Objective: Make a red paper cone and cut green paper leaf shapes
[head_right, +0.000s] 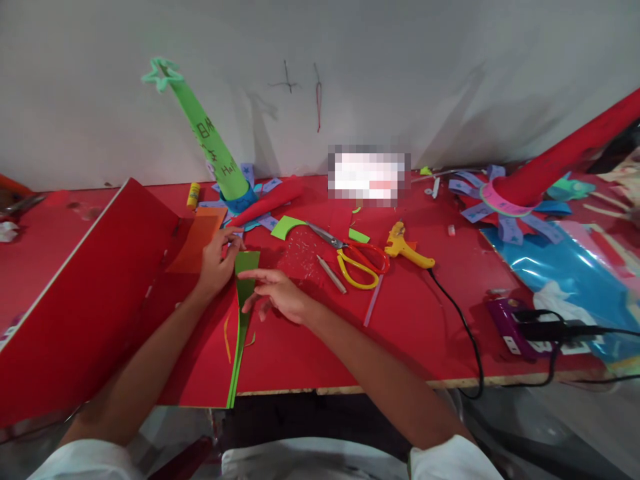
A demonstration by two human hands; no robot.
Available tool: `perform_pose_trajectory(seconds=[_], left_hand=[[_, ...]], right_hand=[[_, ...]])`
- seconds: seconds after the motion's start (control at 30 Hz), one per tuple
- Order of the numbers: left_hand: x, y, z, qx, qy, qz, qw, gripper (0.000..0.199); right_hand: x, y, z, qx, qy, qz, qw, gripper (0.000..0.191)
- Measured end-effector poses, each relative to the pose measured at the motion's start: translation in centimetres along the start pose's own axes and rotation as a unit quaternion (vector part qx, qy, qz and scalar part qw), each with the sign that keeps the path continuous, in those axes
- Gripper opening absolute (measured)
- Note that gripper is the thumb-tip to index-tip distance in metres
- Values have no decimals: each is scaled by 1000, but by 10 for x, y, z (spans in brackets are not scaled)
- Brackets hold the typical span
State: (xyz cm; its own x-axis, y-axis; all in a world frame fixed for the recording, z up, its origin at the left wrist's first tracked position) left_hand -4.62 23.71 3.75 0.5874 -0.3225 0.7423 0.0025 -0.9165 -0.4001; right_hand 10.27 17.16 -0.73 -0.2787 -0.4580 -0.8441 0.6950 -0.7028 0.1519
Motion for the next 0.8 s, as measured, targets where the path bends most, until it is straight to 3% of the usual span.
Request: perform_pose_trajectory(seconds=[0.17,0.3,0.47,0.8], left_hand=[[0,-1,2,-4,10,3,1000,24],[0,0,5,-14,6,17,1000,24],[-2,0,5,-18,0,18,1000,25],[-1,0,6,-18,-6,14,1000,28]], right_hand=[[0,1,0,2,71,-7,997,28],[10,2,3,14,126,1,992,53],[16,4,9,28,236,-42,970,83],[10,2,12,49,270,-57,960,80]])
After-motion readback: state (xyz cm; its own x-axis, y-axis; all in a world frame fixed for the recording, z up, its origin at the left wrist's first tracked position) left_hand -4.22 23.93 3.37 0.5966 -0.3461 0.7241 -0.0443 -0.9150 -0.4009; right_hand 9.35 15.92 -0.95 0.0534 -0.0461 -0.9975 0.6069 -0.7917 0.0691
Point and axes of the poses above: each hand's wrist, its own y-axis away from the middle knuckle, its own z-axis out of the palm, x = y × z, the point moved 7 cm from there along -y, towards the middle knuckle, and after that the axes turned 7 degrees about -z, right-handed, at the moved point
